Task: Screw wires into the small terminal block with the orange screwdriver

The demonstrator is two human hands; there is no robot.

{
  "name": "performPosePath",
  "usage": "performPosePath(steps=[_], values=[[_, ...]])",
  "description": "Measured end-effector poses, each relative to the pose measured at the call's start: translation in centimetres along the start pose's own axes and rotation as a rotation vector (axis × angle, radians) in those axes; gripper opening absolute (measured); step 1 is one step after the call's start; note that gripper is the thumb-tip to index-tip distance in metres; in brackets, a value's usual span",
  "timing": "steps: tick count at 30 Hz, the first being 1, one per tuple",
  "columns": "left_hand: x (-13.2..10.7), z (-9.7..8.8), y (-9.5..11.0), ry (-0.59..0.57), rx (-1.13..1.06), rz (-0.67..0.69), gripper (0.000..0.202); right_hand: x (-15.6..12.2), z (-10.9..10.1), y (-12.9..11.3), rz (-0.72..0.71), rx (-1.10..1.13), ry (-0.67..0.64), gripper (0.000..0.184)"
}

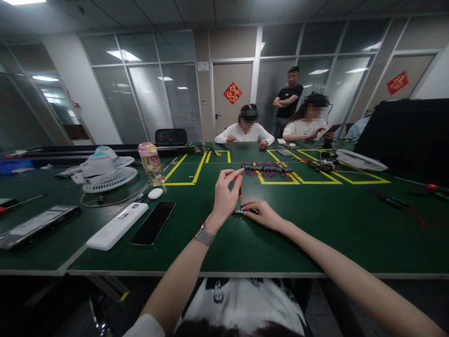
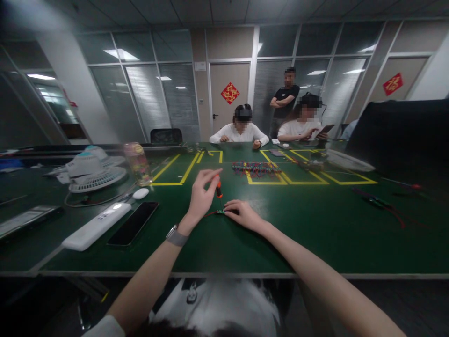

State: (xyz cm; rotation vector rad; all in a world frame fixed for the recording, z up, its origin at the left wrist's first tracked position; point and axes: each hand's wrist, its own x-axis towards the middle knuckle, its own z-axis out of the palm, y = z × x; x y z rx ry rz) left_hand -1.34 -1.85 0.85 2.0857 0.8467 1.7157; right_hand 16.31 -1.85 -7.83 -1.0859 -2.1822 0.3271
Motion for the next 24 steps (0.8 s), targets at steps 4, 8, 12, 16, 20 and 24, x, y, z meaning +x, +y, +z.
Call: performPosePath(steps=[4,8,12,16,20,24], values=[[-0.1,0.29,-0.28,-0.095,-0.141,-0.014,0.033,0.0,-0.08,-0.09,-0.005,-0.009,-0.007,0.019],[-0.17,0.37,-0.47,-0.055,-0.121,-0.014,0.028,0.01,-0.1,-0.11,-0.01,-0.011,-0.009,0.019],[-0.05,0.16,-0.22,-0.021,-0.039,0.003,0.024,0.03,0.0,0.03,-0.008,-0.011,-0.003,0.019],[0.02,0.17,-0.1,-0.096,-0.128,0.016,0.031,0.0,-0.01,0.03,-0.008,-0.008,-0.005,0.019],[-0.06,0.19,-0.12,-0.065,-0.093,0.033,0.026,-0.03,-0.13,-0.18,-0.007,-0.02,-0.013,0.019],[-0.07,0.13,0.0,-0.043,-0.026,0.028,0.026,-0.01,-0.18,-0.23,-0.004,-0.011,-0.013,0.019]])
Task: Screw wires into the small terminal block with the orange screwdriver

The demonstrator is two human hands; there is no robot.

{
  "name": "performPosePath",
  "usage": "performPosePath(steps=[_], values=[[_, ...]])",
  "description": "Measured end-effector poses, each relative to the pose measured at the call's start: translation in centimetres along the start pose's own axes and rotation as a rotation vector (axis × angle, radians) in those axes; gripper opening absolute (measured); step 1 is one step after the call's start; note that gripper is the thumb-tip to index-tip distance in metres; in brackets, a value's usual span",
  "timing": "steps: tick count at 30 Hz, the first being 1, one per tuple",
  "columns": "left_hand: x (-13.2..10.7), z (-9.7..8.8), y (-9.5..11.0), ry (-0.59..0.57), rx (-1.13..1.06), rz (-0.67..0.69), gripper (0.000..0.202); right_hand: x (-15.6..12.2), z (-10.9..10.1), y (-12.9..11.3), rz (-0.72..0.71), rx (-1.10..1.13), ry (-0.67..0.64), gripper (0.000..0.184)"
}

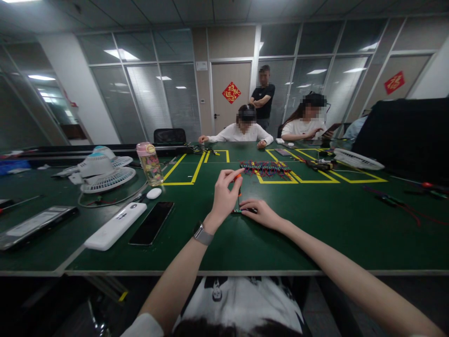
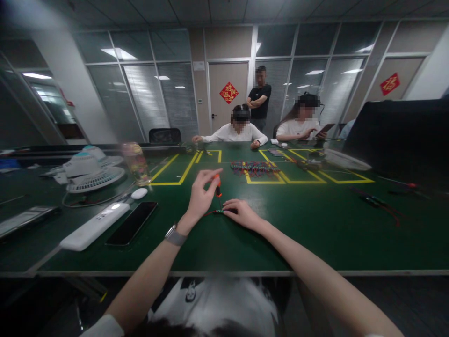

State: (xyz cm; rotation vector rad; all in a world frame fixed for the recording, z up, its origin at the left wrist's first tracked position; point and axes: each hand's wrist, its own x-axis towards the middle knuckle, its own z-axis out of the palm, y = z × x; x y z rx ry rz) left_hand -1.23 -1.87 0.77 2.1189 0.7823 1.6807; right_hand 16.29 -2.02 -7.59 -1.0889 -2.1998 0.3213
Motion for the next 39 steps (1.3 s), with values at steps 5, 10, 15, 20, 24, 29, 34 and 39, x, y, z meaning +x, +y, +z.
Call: performPosePath(steps=[5,10,15,20,24,29,34,39], values=[[0.0,0.0,0.0,-0.076,-0.071,0.026,0.032,0.0,0.0,0.1,0.001,0.008,-0.007,0.02],[-0.1,0.0,-0.1,0.052,0.068,-0.027,0.021,0.0,0.0,0.0,0.013,0.013,-0.006,0.02],[0.3,0.2,-0.3,-0.05,-0.193,-0.131,0.033,0.0,0.0,0.0,0.009,0.021,-0.005,0.019],[0.6,-0.1,-0.6,-0.019,-0.184,-0.154,0.025,0.0,0.0,0.0,0.009,0.019,-0.006,0.019],[0.5,-0.3,-0.8,0.04,0.033,-0.095,0.028,0.0,0.0,0.0,0.01,0.014,-0.004,0.02],[0.4,-0.1,-1.0,-0.03,-0.098,-0.082,0.033,0.0,0.1,0.1,0.006,0.008,-0.003,0.02],[0.3,-0.2,-0.8,0.015,-0.062,-0.046,0.023,0.0,0.3,0.3,0.012,0.019,0.013,0.019],[0.4,-0.2,-0.8,0.006,-0.103,-0.094,0.03,0.1,0.3,0.3,0.022,0.037,0.026,0.018]])
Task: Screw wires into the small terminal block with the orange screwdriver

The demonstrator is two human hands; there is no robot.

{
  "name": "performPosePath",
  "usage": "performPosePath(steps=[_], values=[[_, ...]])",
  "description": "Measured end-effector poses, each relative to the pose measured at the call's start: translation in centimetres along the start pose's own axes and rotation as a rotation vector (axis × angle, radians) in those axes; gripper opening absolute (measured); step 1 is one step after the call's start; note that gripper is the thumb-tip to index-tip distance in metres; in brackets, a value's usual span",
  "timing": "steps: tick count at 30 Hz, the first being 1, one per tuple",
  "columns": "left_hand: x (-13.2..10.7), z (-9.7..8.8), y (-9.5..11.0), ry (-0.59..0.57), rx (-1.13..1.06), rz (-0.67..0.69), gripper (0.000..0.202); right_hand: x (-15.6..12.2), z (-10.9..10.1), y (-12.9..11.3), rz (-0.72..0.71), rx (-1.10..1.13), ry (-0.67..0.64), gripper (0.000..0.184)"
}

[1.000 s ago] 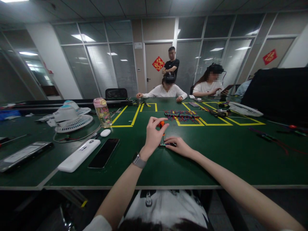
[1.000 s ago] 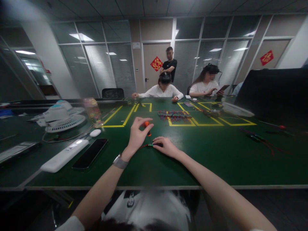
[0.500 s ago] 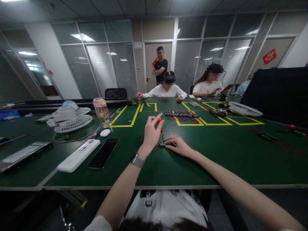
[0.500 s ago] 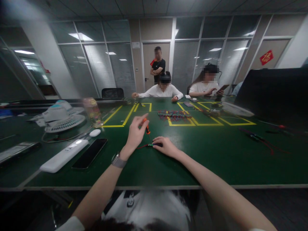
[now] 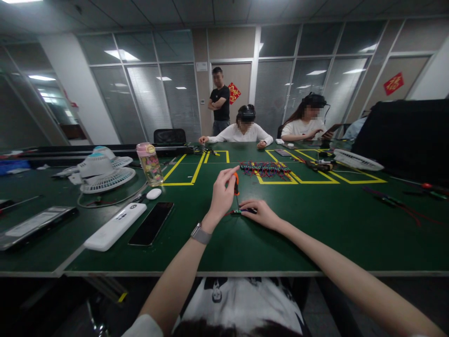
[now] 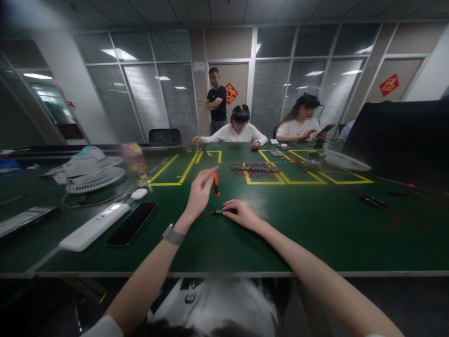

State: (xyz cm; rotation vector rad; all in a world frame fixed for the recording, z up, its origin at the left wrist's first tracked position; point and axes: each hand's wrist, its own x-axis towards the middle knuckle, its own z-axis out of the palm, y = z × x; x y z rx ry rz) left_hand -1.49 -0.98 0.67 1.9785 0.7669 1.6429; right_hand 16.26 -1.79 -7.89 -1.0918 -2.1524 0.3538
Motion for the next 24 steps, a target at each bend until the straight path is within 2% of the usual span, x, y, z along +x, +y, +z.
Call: performPosePath(steps=[4,10,16,21,24], values=[[-0.01,0.11,-0.04,-0.06,-0.078,0.002,0.031,0.02,-0.01,-0.11,0.006,0.001,0.006,0.018],[-0.15,-0.12,0.26,0.078,0.164,0.05,0.026,0.07,0.18,-0.01,0.026,-0.009,0.024,0.016],[-0.09,-0.04,0.03,-0.013,0.042,0.062,0.031,0.09,0.18,-0.14,0.025,-0.021,0.035,0.017],[-0.2,-0.09,0.37,0.026,0.144,0.09,0.026,0.12,0.21,-0.08,0.029,-0.013,0.039,0.017],[-0.19,-0.08,0.46,-0.03,0.109,0.096,0.033,0.14,0.14,-0.09,0.017,-0.006,0.032,0.018]])
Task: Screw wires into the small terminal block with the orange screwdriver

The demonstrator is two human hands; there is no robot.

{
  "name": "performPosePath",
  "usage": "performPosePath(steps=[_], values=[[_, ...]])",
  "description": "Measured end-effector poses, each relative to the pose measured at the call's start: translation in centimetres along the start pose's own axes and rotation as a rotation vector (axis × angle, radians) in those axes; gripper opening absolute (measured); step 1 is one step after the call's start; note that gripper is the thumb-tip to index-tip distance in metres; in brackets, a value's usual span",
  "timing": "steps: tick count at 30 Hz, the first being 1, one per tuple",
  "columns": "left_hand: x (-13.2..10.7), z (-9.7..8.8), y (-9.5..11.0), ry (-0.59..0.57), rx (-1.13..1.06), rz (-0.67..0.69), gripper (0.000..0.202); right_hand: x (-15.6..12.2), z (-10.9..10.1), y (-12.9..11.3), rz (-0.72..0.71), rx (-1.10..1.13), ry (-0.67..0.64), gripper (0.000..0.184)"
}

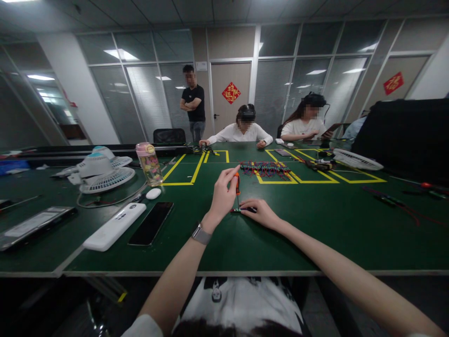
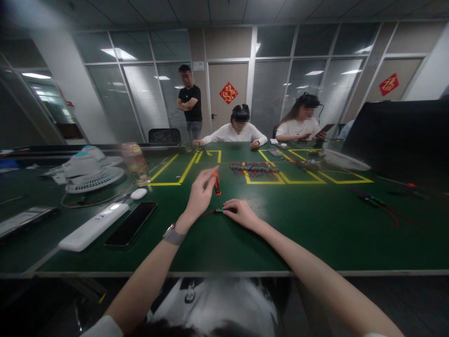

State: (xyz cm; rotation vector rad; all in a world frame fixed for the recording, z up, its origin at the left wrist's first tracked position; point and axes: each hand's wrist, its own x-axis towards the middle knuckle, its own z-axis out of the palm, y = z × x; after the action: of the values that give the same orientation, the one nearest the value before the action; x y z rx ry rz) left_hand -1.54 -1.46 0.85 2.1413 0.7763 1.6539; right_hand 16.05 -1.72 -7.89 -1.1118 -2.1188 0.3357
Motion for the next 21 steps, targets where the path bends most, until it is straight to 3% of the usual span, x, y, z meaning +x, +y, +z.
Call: performPosePath(steps=[4,9,14,21], values=[[-0.03,0.07,-0.11,-0.007,-0.056,0.009,0.031,0.0,-0.13,-0.11,-0.008,0.012,-0.008,0.017],[-0.08,-0.07,0.14,0.076,0.097,0.01,0.026,-0.07,-0.15,0.0,0.029,-0.013,-0.004,0.018],[0.02,-0.06,0.25,0.031,-0.029,0.006,0.03,-0.16,-0.15,0.22,0.043,-0.016,-0.015,0.019],[-0.03,0.06,0.08,0.124,0.025,-0.012,0.019,-0.17,-0.18,0.19,0.051,-0.01,-0.008,0.019]])
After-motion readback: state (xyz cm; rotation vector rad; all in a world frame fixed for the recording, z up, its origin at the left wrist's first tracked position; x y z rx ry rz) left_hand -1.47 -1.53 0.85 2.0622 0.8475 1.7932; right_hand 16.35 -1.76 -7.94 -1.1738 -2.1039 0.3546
